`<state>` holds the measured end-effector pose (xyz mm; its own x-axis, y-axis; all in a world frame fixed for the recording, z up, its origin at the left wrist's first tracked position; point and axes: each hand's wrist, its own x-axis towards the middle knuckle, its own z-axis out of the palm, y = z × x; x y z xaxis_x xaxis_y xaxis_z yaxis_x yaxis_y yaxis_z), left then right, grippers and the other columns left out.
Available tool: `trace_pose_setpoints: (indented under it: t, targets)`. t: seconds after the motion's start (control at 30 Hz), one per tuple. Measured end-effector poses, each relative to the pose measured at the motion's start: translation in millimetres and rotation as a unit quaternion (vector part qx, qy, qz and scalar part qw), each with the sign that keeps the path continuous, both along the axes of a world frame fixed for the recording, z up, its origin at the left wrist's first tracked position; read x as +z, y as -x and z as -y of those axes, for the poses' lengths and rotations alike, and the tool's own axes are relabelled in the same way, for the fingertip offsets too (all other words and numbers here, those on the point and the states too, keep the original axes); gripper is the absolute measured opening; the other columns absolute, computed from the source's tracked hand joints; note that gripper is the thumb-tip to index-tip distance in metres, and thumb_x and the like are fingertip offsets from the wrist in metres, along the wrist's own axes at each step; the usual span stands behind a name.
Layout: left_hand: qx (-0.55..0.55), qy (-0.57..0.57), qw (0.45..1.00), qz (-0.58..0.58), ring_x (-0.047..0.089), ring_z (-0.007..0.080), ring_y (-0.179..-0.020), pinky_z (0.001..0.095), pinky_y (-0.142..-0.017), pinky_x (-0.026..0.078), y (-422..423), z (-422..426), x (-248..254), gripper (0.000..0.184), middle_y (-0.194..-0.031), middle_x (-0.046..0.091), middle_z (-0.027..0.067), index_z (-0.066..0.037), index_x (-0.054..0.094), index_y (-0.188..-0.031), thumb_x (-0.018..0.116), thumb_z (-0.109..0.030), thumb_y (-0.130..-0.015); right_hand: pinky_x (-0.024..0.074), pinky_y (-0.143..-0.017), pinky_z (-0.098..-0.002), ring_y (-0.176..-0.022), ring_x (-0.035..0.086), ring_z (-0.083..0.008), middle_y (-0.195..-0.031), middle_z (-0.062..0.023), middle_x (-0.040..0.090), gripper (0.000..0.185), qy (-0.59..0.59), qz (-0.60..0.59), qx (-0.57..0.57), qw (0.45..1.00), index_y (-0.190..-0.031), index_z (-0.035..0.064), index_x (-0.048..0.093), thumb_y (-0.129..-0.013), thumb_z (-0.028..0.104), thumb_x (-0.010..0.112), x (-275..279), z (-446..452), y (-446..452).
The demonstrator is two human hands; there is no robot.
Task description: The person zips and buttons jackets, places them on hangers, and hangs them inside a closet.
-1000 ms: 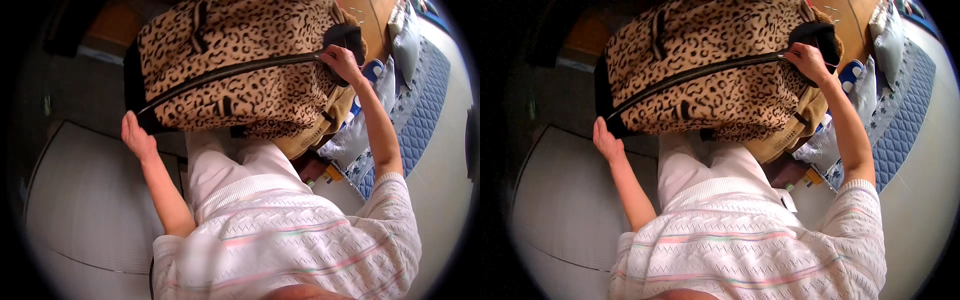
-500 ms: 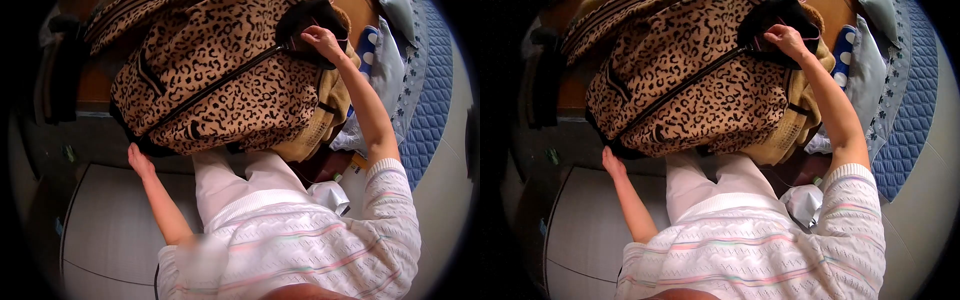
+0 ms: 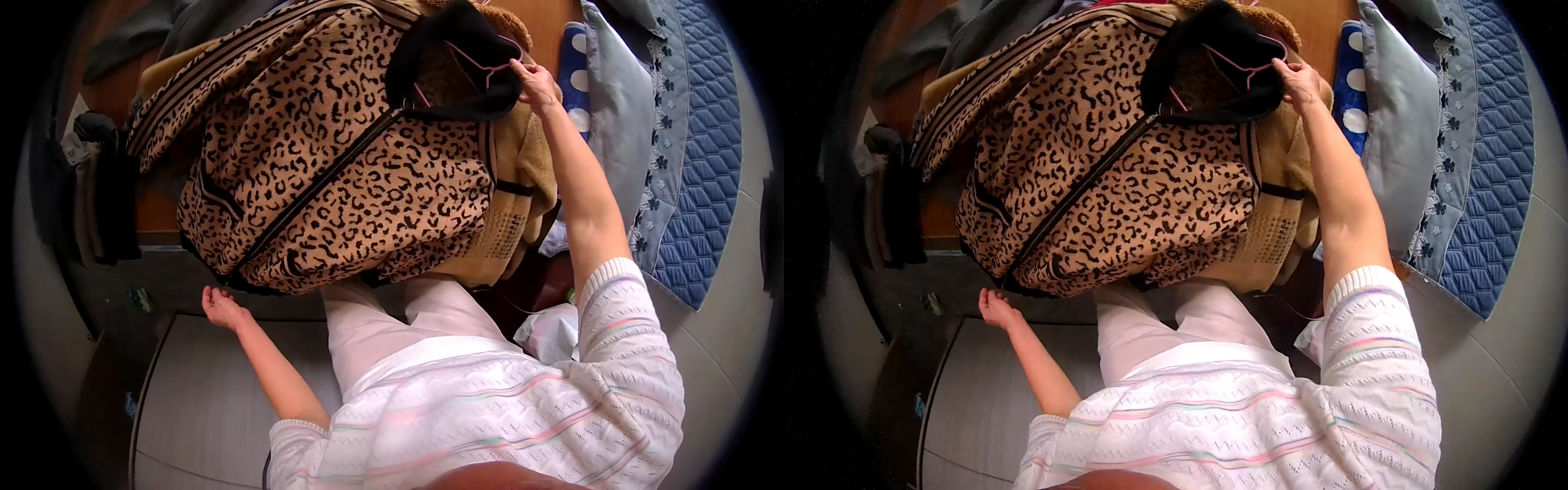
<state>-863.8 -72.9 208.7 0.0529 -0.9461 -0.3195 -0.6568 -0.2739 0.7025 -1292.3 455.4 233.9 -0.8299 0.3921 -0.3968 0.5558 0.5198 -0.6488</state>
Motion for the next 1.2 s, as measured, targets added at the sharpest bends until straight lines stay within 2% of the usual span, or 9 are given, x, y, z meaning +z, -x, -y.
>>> trace_pose_setpoints:
  t: [0.07, 0.3, 0.43, 0.5, 0.6, 0.83, 0.97, 1.07, 1.2]
  targets:
    - [-0.072, 0.039, 0.995, -0.050, 0.049, 0.0099, -0.069, 0.0231, -0.059, 0.041, 24, -8, 15, 0.020, -0.088, 0.057, 0.0025, -0.003, 0.057, -0.103, 0.052, -0.010, -0.084, 0.0460, -0.053, -0.0265, -0.065, 0.056, -0.0110, -0.082, 0.0014, 0.058, 0.038, 0.092, 0.029, -0.082, 0.992, -0.095, 0.0106, 0.057, -0.074, 0.041, 0.069, 1, 4, -6]
    - [-0.295, -0.120, 0.907, -0.275, 0.056, 0.0100, -0.066, 0.0204, -0.061, 0.045, 213, -146, 81, 0.022, -0.082, 0.062, 0.0068, 0.004, 0.061, -0.099, 0.059, -0.005, -0.079, 0.0384, -0.042, -0.0210, -0.052, 0.048, -0.0056, -0.069, 0.0053, 0.055, 0.025, 0.375, 0.037, -0.043, 0.925, -0.099, 0.0120, 0.056, -0.079, 0.023, 0.066, -17, -15, -2]
    - [-0.495, -0.365, 0.730, -0.298, 0.061, 0.0139, -0.072, 0.0234, -0.066, 0.049, 324, -271, 66, 0.028, -0.089, 0.064, 0.0102, 0.004, 0.058, -0.106, 0.056, -0.009, -0.081, 0.0421, -0.046, -0.0203, -0.055, 0.051, -0.0047, -0.071, 0.0052, 0.056, 0.024, 0.379, 0.026, -0.043, 0.924, -0.101, 0.0123, 0.055, -0.079, 0.016, 0.065, -9, -16, -14]
    - [-0.490, -0.416, 0.724, -0.249, 0.061, 0.0185, -0.078, 0.0251, -0.065, 0.049, 365, -321, 41, 0.033, -0.094, 0.061, 0.0145, 0.006, 0.052, -0.112, 0.054, -0.008, -0.082, 0.0429, -0.048, -0.0210, -0.058, 0.051, -0.0049, -0.074, 0.0052, 0.057, 0.023, 0.372, 0.022, -0.023, 0.928, -0.102, 0.0127, 0.056, -0.081, 0.018, 0.062, -3, -17, -19]
    - [-0.439, -0.475, 0.732, -0.215, 0.060, 0.0204, -0.076, 0.0301, -0.069, 0.048, 395, -365, 18, 0.018, -0.090, 0.062, 0.0141, 0.003, 0.056, -0.094, 0.057, -0.010, -0.082, 0.0429, -0.053, -0.0226, -0.065, 0.052, -0.0047, -0.078, 0.0069, 0.058, 0.023, 0.350, 0.030, -0.007, 0.936, -0.104, 0.0153, 0.056, -0.082, 0.022, 0.059, 3, -19, -30]
    - [-0.352, -0.511, 0.679, -0.394, 0.058, 0.0174, -0.069, 0.0324, -0.068, 0.043, 368, -358, 66, 0.014, -0.073, 0.062, 0.0066, -0.007, 0.057, -0.080, 0.054, -0.019, -0.086, 0.0429, -0.069, -0.0348, -0.082, 0.054, -0.0119, -0.093, 0.0022, 0.057, 0.036, 0.384, 0.061, -0.019, 0.921, -0.108, 0.0176, 0.052, -0.083, 0.043, 0.057, 19, -33, -52]
    - [-0.353, -0.548, 0.614, -0.445, 0.046, 0.0197, -0.071, 0.0320, -0.071, 0.037, 305, -304, 157, 0.016, -0.068, 0.045, 0.0032, -0.004, 0.049, -0.081, 0.047, -0.018, -0.089, 0.0457, -0.068, -0.0388, -0.081, 0.055, -0.0155, -0.088, 0.0016, 0.058, 0.045, 0.512, 0.148, 0.038, 0.845, -0.107, 0.0196, 0.051, -0.080, 0.054, 0.055, 28, 4, -66]
    - [-0.383, -0.541, 0.553, -0.504, 0.041, 0.0192, -0.067, 0.0299, -0.066, 0.035, 255, -264, 201, 0.010, -0.067, 0.040, 0.0039, -0.002, 0.044, -0.089, 0.041, -0.012, -0.087, 0.0478, -0.069, -0.0377, -0.081, 0.056, -0.0171, -0.084, 0.0003, 0.059, 0.042, 0.672, 0.203, 0.100, 0.705, -0.102, 0.0178, 0.056, -0.084, 0.055, 0.046, 51, 62, -92]
    - [-0.356, -0.474, 0.609, -0.527, 0.049, 0.0213, -0.058, 0.0312, -0.063, 0.039, 184, -223, 253, 0.019, -0.061, 0.049, 0.0073, -0.005, 0.048, -0.084, 0.039, -0.020, -0.091, 0.0484, -0.076, -0.0365, -0.088, 0.058, -0.0182, -0.098, -0.0061, 0.061, 0.040, 0.726, 0.252, 0.106, 0.631, -0.109, 0.0090, 0.056, -0.088, 0.042, 0.047, 109, 145, -153]
